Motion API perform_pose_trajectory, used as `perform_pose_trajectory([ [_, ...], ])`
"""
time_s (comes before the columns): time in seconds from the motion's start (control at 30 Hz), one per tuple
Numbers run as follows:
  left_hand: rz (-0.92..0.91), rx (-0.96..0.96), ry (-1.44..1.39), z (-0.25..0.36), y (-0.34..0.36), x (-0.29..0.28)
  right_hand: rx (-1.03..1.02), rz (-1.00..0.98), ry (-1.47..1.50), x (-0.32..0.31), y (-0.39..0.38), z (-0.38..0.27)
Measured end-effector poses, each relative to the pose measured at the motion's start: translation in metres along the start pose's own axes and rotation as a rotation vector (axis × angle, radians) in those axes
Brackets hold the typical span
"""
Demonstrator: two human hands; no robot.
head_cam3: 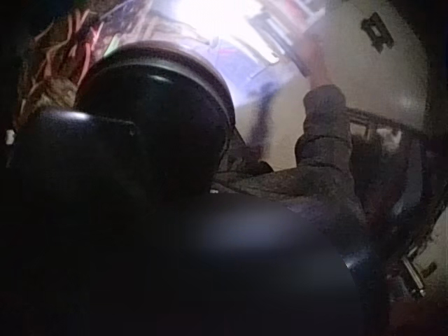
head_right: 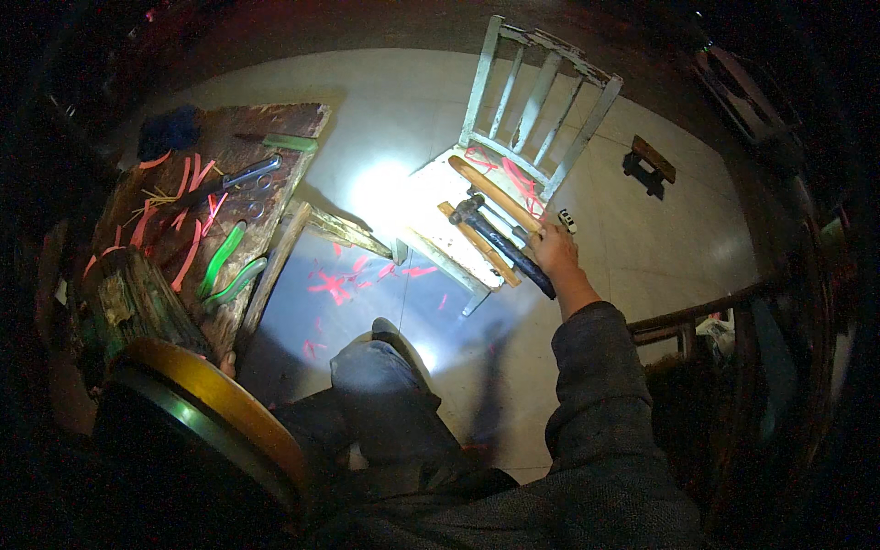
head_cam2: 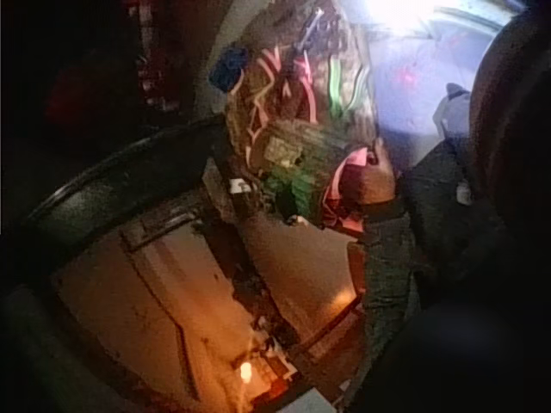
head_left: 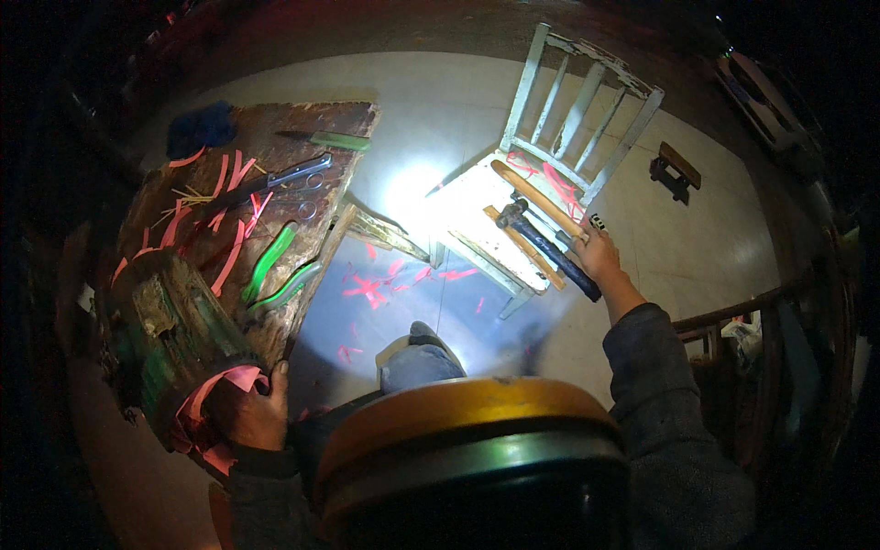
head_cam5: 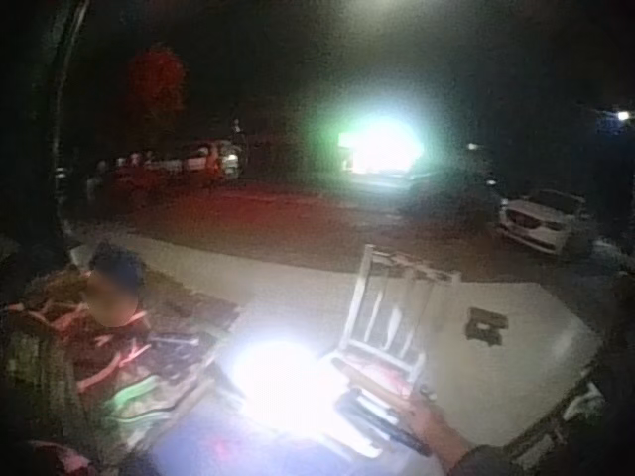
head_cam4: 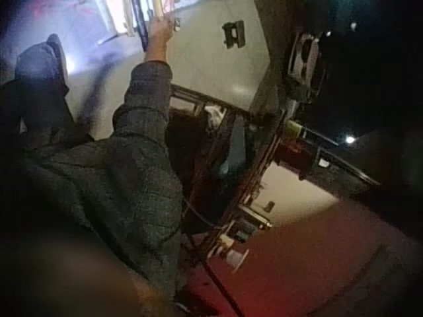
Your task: The person works on a cylindrical green electronic component, using pliers and a screwdriver to manipulate wires and internal parts. They repeatedly adjust and probe the component while seated at a cluttered workbench.
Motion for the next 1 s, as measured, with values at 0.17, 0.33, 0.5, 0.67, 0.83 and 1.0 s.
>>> perform_pose_trajectory([
  [0.17, 0.065, 0.012, 0.070, -0.014, -0.008, 0.023, -0.054, 0.002, -0.080, 0.012, 0.024, 0.030],
  [0.33, 0.167, 0.038, 0.021, -0.023, -0.011, 0.034, -0.133, -0.019, -0.007, 0.010, 0.035, 0.028],
  [0.5, 0.109, 0.020, 0.022, -0.008, -0.007, 0.012, -0.344, 0.162, 0.170, 0.001, 0.013, -0.001],
  [0.67, 0.057, 0.052, -0.005, 0.006, -0.002, -0.009, -0.214, -0.072, 0.169, 0.004, -0.019, -0.043],
  [0.83, -0.091, 0.014, -0.385, 0.014, -0.012, -0.020, -0.179, -0.150, 0.119, 0.003, -0.046, -0.078],
  [1.0, 0.020, 0.111, -0.433, 0.026, -0.036, -0.035, -0.252, -0.357, 0.079, 0.011, -0.017, -0.062],
])
Point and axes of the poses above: each hand's wrist, its own y-axis towards the middle knuckle, its own x-axis out of the palm, z = x × y, the point moved 1 cm from there along y, towards the middle knuckle, and after that the axes turned 11 degrees about -z, right-handed, at the moved point
